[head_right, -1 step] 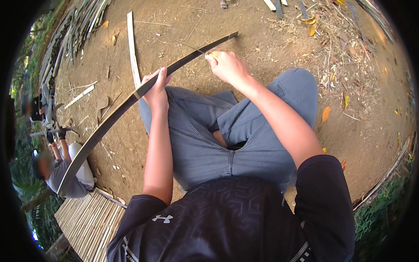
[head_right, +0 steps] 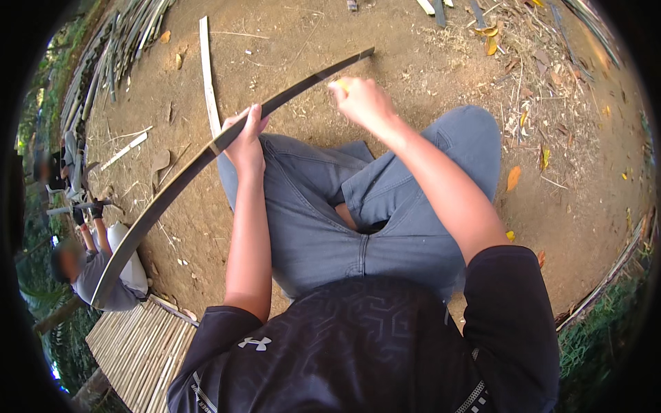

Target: The person scrapes a strip of bamboo with a knife, removing outer layers while holding the strip across their lap.

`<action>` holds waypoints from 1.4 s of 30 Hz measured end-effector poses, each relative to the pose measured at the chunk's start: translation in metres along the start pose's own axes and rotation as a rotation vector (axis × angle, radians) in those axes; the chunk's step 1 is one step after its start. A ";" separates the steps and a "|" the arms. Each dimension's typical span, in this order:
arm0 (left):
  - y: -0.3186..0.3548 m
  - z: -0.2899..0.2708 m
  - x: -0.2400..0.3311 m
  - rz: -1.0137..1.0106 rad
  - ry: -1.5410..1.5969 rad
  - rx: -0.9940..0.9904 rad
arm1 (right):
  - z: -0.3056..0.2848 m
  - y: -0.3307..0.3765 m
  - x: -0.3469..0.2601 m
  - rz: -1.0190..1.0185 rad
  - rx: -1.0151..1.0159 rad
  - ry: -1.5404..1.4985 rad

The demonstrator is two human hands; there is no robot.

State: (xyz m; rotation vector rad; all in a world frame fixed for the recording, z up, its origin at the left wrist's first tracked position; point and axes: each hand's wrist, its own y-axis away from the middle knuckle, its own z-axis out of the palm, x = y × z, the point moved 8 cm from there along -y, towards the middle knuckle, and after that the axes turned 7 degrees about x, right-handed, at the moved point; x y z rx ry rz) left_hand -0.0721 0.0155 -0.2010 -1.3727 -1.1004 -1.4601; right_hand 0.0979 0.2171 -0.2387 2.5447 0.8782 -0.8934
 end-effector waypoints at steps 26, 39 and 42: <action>-0.006 -0.005 -0.002 0.083 -0.056 -0.004 | 0.014 -0.037 0.047 0.082 -0.052 -0.016; -0.008 0.001 -0.002 0.004 0.019 0.004 | 0.013 -0.057 0.095 0.302 -0.058 0.105; 0.000 -0.006 -0.006 -0.002 -0.094 -0.012 | 0.016 -0.029 0.068 0.182 0.081 0.046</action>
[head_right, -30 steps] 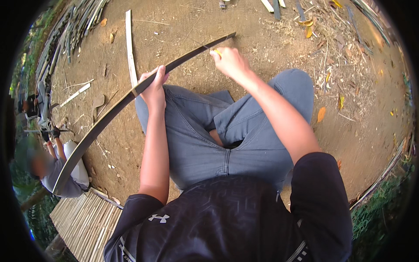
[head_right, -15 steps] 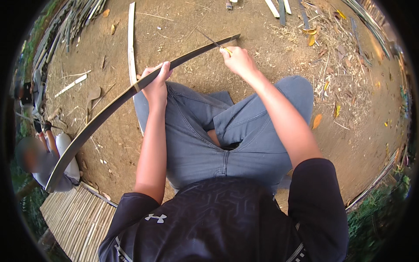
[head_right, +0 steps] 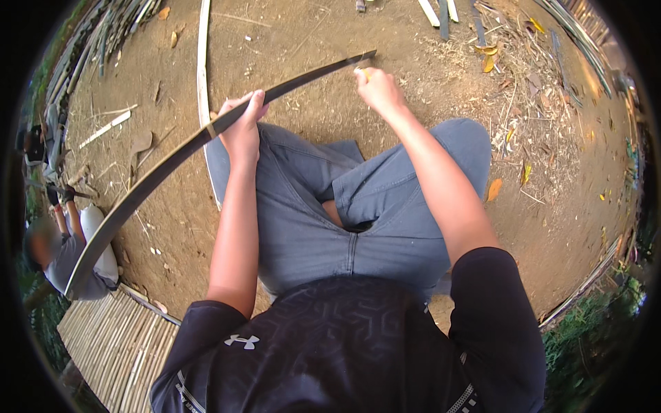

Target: The person scrapes a strip of bamboo with a knife, removing outer layers while holding the strip across their lap.

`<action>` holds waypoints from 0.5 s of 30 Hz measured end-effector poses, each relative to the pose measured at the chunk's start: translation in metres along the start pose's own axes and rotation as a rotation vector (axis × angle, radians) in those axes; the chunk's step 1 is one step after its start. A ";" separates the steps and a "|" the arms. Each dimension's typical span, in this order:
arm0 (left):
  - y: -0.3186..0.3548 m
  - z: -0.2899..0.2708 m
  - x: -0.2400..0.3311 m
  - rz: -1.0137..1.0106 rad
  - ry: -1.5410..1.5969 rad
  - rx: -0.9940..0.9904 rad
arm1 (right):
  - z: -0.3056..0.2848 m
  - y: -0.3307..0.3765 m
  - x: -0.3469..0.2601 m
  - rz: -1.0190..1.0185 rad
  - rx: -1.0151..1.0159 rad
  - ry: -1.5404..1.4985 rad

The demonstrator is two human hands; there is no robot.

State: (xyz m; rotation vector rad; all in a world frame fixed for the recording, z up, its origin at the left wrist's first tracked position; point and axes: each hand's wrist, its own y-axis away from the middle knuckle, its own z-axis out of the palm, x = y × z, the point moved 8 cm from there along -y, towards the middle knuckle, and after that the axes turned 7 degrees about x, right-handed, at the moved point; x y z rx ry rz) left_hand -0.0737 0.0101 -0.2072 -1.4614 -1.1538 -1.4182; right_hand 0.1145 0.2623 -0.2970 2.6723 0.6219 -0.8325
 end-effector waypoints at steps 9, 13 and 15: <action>-0.002 0.011 0.001 -0.031 0.127 -0.006 | 0.020 -0.037 0.080 0.234 -0.063 0.069; -0.008 -0.004 0.003 0.026 0.040 0.025 | 0.011 -0.026 0.001 0.055 -0.063 0.052; -0.009 0.010 0.006 0.021 0.046 -0.004 | 0.007 -0.041 0.043 0.195 -0.069 0.104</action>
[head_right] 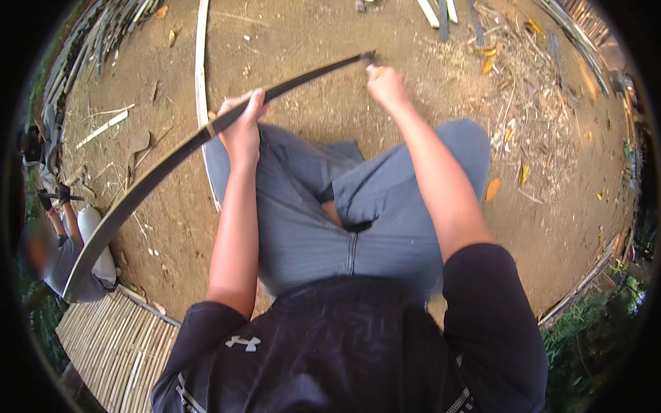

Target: The person scrapes a strip of bamboo with a knife, removing outer layers while holding the strip across their lap.

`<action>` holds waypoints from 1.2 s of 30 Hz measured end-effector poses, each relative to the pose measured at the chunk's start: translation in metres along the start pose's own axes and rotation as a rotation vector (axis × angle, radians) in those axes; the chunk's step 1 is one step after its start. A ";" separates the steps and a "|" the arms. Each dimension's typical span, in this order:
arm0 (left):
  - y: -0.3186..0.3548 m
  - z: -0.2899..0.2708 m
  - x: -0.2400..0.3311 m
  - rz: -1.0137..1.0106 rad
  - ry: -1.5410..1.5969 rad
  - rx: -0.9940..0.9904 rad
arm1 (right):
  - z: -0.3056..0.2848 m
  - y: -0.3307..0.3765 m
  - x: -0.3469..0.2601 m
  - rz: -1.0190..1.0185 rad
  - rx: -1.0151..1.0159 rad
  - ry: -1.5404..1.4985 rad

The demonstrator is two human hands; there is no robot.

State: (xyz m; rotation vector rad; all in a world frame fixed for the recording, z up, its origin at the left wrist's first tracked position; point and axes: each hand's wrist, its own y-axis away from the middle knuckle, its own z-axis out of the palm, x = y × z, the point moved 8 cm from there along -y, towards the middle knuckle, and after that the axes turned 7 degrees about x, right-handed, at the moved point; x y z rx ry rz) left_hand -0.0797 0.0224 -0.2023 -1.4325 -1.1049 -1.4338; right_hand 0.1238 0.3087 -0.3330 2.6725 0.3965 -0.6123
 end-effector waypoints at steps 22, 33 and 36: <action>0.001 0.002 0.000 0.015 -0.016 -0.018 | 0.016 -0.045 0.063 0.236 0.093 0.106; 0.007 0.006 0.002 0.079 0.162 -0.242 | -0.053 0.033 -0.049 -0.350 -0.215 0.136; 0.009 0.014 0.003 0.123 0.238 -0.323 | -0.044 0.007 -0.009 -0.269 -0.197 0.158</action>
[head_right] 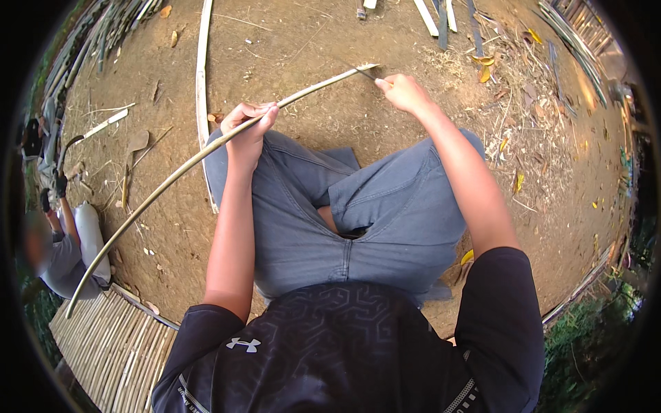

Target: The person scrapes a strip of bamboo with a knife, removing outer layers while holding the strip across their lap.

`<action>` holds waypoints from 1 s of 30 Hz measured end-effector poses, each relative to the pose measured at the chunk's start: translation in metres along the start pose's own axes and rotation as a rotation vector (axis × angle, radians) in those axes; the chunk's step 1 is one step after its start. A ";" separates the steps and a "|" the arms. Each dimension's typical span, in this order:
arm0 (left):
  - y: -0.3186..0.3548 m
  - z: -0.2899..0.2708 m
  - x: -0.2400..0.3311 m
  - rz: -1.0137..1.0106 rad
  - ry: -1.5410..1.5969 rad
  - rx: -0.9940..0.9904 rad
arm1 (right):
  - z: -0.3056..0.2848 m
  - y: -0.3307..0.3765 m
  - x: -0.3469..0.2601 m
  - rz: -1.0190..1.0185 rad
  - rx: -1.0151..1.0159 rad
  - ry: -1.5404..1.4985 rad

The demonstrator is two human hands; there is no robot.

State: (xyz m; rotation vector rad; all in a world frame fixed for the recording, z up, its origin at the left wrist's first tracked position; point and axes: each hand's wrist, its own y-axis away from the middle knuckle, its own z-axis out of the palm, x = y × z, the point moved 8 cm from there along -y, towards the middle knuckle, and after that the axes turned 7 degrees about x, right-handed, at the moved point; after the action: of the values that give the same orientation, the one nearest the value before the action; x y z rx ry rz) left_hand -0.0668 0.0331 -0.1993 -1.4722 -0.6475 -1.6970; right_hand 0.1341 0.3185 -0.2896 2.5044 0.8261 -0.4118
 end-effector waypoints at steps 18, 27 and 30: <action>0.002 0.006 0.007 0.225 -0.110 -0.129 | 0.020 -0.016 0.009 0.099 0.033 0.062; 0.003 0.004 0.008 0.187 -0.089 -0.110 | 0.024 -0.021 0.027 0.214 0.075 0.129; -0.002 0.005 0.005 0.145 -0.047 -0.077 | 0.028 -0.021 0.031 0.169 0.075 0.029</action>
State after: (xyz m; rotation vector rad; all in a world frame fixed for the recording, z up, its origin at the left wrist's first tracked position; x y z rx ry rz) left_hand -0.0654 0.0373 -0.1931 -1.5787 -0.4920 -1.5949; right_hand 0.1416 0.3341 -0.3330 2.6305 0.6138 -0.3551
